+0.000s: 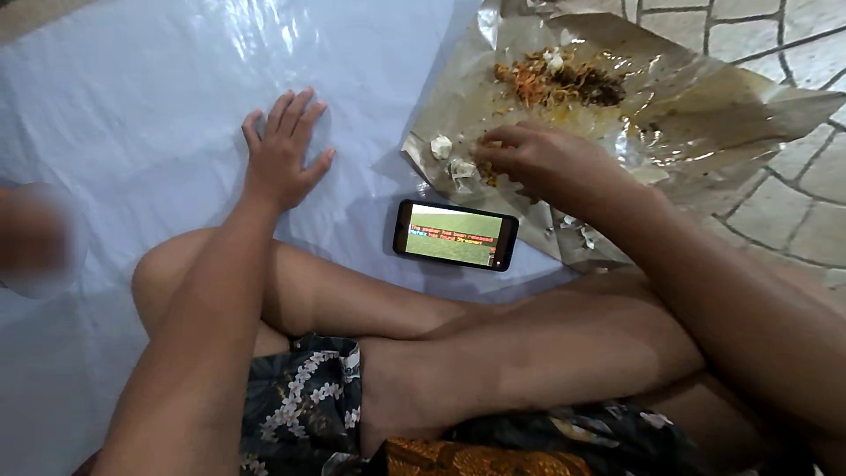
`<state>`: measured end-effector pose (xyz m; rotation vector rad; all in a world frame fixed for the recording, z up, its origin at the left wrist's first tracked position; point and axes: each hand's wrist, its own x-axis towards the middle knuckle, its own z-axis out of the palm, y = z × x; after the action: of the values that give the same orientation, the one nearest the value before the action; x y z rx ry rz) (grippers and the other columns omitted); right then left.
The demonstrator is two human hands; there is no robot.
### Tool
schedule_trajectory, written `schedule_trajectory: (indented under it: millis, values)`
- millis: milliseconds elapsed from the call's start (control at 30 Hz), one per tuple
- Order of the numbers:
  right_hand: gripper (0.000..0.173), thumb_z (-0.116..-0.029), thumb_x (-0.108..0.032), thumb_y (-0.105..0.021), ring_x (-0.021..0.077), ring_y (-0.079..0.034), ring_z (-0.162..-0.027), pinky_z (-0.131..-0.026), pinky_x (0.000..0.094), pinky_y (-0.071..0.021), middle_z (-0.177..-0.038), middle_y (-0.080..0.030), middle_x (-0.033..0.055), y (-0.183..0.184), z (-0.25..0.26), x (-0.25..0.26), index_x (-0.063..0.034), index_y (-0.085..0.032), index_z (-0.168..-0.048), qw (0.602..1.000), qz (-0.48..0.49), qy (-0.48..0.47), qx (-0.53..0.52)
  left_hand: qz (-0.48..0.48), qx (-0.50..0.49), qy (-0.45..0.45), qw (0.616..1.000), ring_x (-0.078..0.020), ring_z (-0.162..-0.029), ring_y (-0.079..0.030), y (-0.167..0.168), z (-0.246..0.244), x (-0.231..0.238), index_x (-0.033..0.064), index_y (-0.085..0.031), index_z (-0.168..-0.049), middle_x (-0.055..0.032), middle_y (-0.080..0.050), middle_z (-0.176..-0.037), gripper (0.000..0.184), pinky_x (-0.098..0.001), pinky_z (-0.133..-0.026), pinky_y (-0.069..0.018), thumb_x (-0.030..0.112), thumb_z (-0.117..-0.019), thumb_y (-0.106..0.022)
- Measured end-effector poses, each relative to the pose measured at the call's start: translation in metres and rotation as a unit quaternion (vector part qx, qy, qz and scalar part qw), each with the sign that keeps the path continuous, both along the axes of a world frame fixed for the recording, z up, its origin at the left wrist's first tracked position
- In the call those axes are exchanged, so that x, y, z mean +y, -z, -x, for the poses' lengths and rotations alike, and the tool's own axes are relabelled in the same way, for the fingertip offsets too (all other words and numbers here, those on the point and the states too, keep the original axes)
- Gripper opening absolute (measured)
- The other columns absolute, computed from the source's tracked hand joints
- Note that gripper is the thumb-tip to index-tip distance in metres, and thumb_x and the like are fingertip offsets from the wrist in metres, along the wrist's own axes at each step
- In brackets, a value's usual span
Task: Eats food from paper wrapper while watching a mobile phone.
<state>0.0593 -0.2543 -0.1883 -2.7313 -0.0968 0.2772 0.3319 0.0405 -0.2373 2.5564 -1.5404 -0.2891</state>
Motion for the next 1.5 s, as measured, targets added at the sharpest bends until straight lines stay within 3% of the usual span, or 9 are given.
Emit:
schedule_trajectory:
  millis: [133,433,633,900,1067,1267,1367,1500]
  values:
    - [0.034,-0.0912,0.012,-0.066,0.0424,-0.065,-0.110,-0.088,0.0539,-0.0572,-0.125,-0.066,0.0197,0.004,0.001,0.000,-0.0025,-0.071,-0.122,1.000,0.011,-0.010,-0.008,0.002,0.004,-0.002,1.000,-0.0253,-0.158,-0.019,0.001,-0.001,0.001,0.0247,-0.037,-0.159,0.0002,-0.026,-0.170,0.069,-0.0651,-0.120,-0.0093,0.062,-0.1010,-0.034]
    - [0.017,-0.0922,0.009,-0.067,0.0413,-0.069,-0.099,-0.086,0.0544,-0.0578,-0.108,-0.068,0.0224,0.006,0.004,-0.003,0.0018,-0.074,-0.107,1.000,0.003,0.004,-0.015,-0.005,0.001,0.003,1.000,-0.0247,-0.158,-0.018,0.000,0.000,0.000,0.0244,-0.035,-0.159,0.0001,-0.025,-0.171,0.069,-0.0645,-0.119,-0.0102,0.061,-0.1012,-0.034]
    - [0.016,-0.0948,0.007,-0.065,0.0418,-0.070,-0.097,-0.083,0.0547,-0.0582,-0.108,-0.069,0.0222,0.007,0.004,-0.004,0.0009,-0.074,-0.106,0.999,-0.005,0.008,-0.031,-0.011,-0.001,0.003,1.000,-0.0250,-0.158,-0.018,-0.001,0.000,-0.001,0.0242,-0.036,-0.159,0.0005,-0.025,-0.170,0.068,-0.0654,-0.119,-0.0102,0.060,-0.1013,-0.033]
    - [0.028,-0.0941,0.006,-0.067,0.0419,-0.067,-0.110,-0.096,0.0536,-0.0554,-0.124,-0.065,0.0231,-0.001,0.012,-0.012,-0.0024,-0.072,-0.120,0.999,-0.041,-0.005,-0.003,-0.004,0.001,0.001,1.000,-0.0252,-0.158,-0.018,0.001,-0.001,0.001,0.0242,-0.036,-0.159,-0.0001,-0.025,-0.170,0.069,-0.0647,-0.120,-0.0095,0.062,-0.1013,-0.033]
    - [0.020,-0.0952,0.008,-0.063,0.0383,-0.070,-0.095,-0.084,0.0532,-0.0586,-0.110,-0.069,0.0204,0.006,0.011,-0.014,-0.0026,-0.076,-0.108,0.998,-0.043,0.001,-0.035,0.001,0.005,0.000,1.000,-0.0260,-0.158,-0.020,-0.001,0.000,-0.001,0.0233,-0.038,-0.159,-0.0010,-0.027,-0.170,0.067,-0.0656,-0.119,-0.0103,0.059,-0.1014,-0.036]
    - [0.016,-0.0958,0.004,-0.065,0.0373,-0.071,-0.095,-0.086,0.0528,-0.0587,-0.107,-0.070,0.0205,0.006,0.010,-0.012,-0.0011,-0.076,-0.106,0.996,-0.065,0.047,-0.033,0.000,-0.001,0.001,1.000,-0.0250,-0.158,-0.020,0.002,0.000,0.001,0.0247,-0.037,-0.159,0.0002,-0.027,-0.169,0.068,-0.0650,-0.120,-0.0101,0.061,-0.1014,-0.035]
    - [0.013,-0.0967,-0.004,-0.067,0.0267,-0.072,-0.092,-0.086,0.0456,-0.0596,-0.106,-0.073,0.0155,0.006,0.011,-0.018,-0.0037,-0.077,-0.106,0.978,-0.156,0.134,-0.043,0.002,0.002,-0.001,1.000,-0.0247,-0.158,-0.019,0.003,-0.001,0.000,0.0251,-0.037,-0.159,0.0005,-0.027,-0.170,0.069,-0.0644,-0.120,-0.0096,0.061,-0.1007,-0.035]
    - [0.013,-0.0931,-0.012,-0.074,0.0081,-0.071,-0.076,-0.072,0.0289,-0.0617,-0.093,-0.075,0.0040,-0.010,0.009,-0.022,-0.0085,-0.077,-0.105,0.921,-0.286,0.264,-0.007,0.001,-0.001,0.000,1.000,-0.0239,-0.158,-0.019,0.002,-0.001,0.000,0.0256,-0.037,-0.159,0.0009,-0.027,-0.170,0.069,-0.0640,-0.120,-0.0094,0.062,-0.1009,-0.034]
